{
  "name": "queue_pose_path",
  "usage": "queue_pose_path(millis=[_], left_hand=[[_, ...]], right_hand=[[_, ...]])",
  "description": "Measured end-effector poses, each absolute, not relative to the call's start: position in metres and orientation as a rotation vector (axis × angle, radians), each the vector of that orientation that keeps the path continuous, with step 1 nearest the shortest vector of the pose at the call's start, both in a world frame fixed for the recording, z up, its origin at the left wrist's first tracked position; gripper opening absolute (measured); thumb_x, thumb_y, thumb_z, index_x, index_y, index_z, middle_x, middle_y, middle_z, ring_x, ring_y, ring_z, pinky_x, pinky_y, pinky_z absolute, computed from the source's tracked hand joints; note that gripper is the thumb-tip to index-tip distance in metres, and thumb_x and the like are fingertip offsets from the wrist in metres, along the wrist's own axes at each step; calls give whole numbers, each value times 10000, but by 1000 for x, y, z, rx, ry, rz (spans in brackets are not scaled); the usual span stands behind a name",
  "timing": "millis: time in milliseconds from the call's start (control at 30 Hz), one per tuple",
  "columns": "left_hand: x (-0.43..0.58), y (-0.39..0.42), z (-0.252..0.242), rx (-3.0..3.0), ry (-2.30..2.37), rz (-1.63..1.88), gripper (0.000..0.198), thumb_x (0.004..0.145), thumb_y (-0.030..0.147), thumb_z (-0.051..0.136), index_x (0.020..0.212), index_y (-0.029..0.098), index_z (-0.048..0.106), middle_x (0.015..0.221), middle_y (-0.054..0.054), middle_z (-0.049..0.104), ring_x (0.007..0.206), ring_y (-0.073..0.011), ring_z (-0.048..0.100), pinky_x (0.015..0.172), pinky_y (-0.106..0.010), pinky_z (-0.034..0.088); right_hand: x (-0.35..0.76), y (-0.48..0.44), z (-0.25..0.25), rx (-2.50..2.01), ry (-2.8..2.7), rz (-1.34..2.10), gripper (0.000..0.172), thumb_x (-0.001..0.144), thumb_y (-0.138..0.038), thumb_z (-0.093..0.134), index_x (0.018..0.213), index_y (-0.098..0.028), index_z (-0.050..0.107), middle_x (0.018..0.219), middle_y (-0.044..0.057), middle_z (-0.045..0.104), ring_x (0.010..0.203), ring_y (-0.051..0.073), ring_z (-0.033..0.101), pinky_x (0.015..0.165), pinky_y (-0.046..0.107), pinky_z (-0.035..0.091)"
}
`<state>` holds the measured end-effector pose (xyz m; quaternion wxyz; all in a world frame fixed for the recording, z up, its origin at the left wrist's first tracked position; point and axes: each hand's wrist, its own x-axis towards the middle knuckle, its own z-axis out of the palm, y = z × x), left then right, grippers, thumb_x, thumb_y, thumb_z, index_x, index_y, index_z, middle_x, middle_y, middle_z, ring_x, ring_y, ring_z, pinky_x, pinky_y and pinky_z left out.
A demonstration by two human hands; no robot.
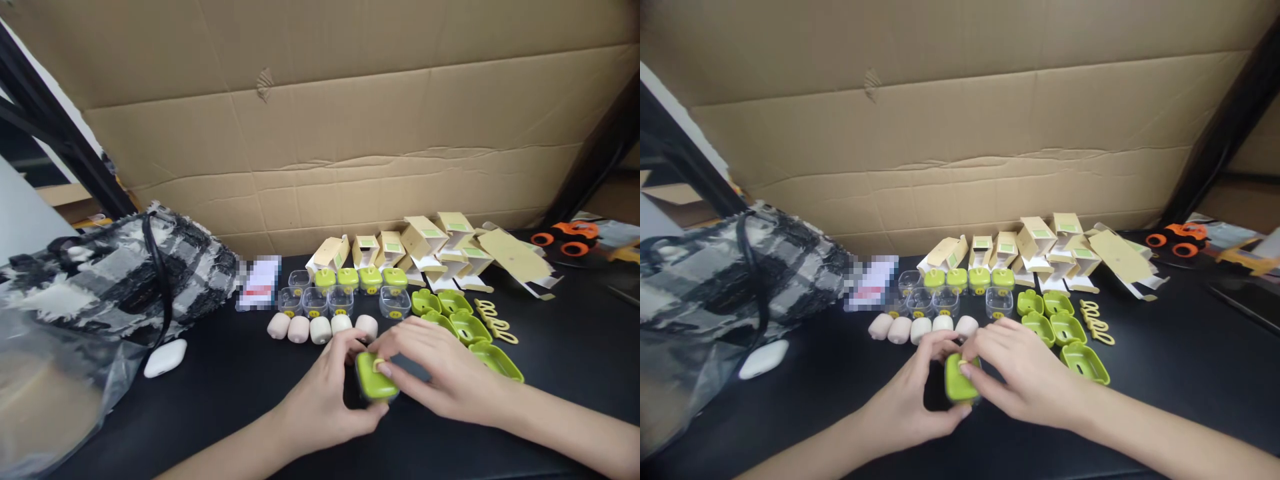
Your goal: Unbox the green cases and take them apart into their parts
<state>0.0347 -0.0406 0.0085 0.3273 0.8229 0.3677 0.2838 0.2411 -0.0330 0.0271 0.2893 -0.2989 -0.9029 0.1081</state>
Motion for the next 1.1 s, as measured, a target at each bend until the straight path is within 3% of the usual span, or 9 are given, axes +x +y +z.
queue_pose_path(millis=[367,567,800,867,933,1000,1100], left_hand=[[34,-39,2,2282,946,752,637,717,143,659,1233,227,295,1151,-90,528,1055,-245,560,914,-387,491],[33,-39,2,2526,938,788,741,672,74,573,1306,211,214,1269,-138,423,1248,-307,410,1054,-486,368],[29,-38,3,2534,974,949,774,661,90,589,1329,218,220,1301,-150,397,1250,-331,375,1023,-509,339],[28,-41,5,2361,948,1122,670,685,102,580,1278,240,299,1225,-115,457,1159,-293,439,974,-475,361],[30,-46,6,1973,853,1170,444,783,184,538,1195,236,379,974,-52,559,894,-205,537,819,-372,429],[36,-50,6,1524,658,1009,293,883,343,443,1138,200,425,695,9,561,605,-138,508,605,-267,416],[45,-55,3,1132,421,754,446,898,546,381,1115,161,446,533,33,560,421,-105,472,437,-194,337]], right_hand=[[251,-35,35,-835,-2050,169,85,917,-168,507,954,-244,511,904,16,660,819,173,619,743,327,452],[261,-32,46,-817,-1754,326,69,943,-208,493,979,-263,511,957,25,615,916,170,608,745,266,502],[254,-32,41,-810,-1807,446,77,963,-207,466,987,-267,508,962,14,612,918,142,603,770,232,489],[253,-34,40,-761,-1834,455,93,965,-184,450,992,-263,493,982,20,602,951,145,593,800,237,482],[252,-37,38,-716,-1863,459,118,963,-157,438,1004,-261,477,996,25,589,967,143,581,824,239,476],[249,-41,36,-684,-1902,484,156,956,-125,425,1021,-262,463,1004,27,575,970,138,573,835,233,476],[244,-46,31,-624,-1996,517,205,935,-86,423,1048,-257,448,1018,36,556,988,139,566,847,230,484]])
